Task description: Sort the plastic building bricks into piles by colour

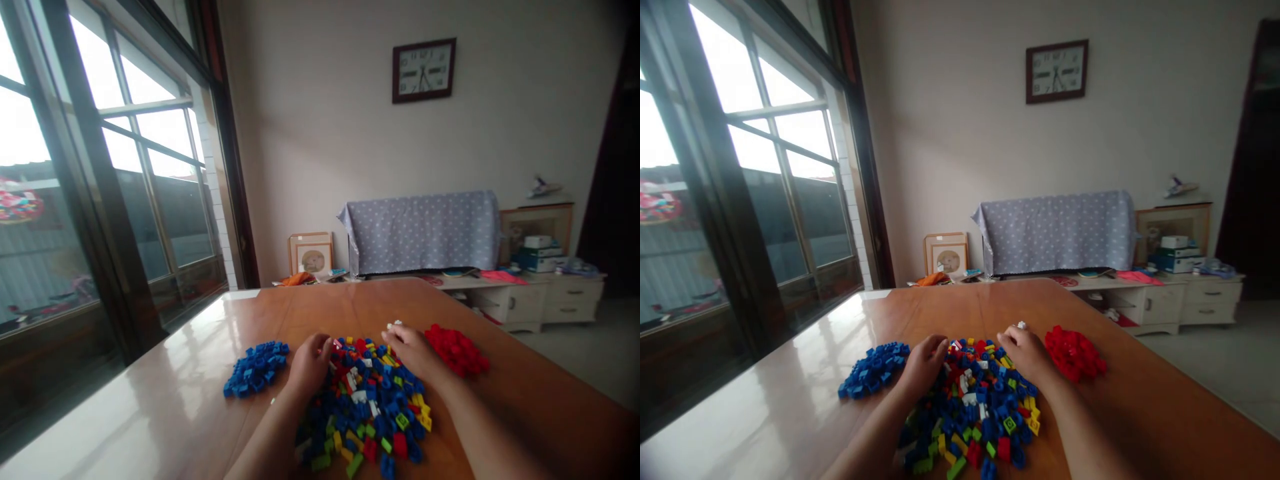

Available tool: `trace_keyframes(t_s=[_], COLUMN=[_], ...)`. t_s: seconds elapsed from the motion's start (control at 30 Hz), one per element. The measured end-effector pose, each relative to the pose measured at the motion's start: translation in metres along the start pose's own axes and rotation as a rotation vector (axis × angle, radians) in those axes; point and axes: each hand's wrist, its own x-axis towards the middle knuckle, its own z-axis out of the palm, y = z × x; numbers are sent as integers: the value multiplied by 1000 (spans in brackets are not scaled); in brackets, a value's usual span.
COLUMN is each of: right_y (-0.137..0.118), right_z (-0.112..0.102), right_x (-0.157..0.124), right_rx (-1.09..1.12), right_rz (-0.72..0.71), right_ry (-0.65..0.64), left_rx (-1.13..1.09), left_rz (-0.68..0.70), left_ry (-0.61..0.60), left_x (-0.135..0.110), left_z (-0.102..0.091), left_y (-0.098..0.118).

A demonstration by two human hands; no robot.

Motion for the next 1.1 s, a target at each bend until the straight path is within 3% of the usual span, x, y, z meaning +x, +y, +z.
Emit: trace_keyframes(t_s=[0.2, 0.33, 0.63, 0.77, 1.1], right_y=[-2, -3, 2, 4, -16], right_z=[3, 1, 3, 3, 9], right_x=[-9, -14, -10, -9, -16], right_rx=[-58, -92, -111, -126, -329], right_rz=[35, 73, 91, 83, -91], right_ry=[-204, -284, -273, -261, -294], left_rx=[-8, -25, -217, -220, -160], left_rz=[97, 113, 49, 21, 74], left_ry=[-194, -243, -238, -180, -215], left_x=[-7, -8, -5, 0, -4], left_z=[-2, 0, -5, -8, -10], left_y=[13, 16, 15, 8, 11])
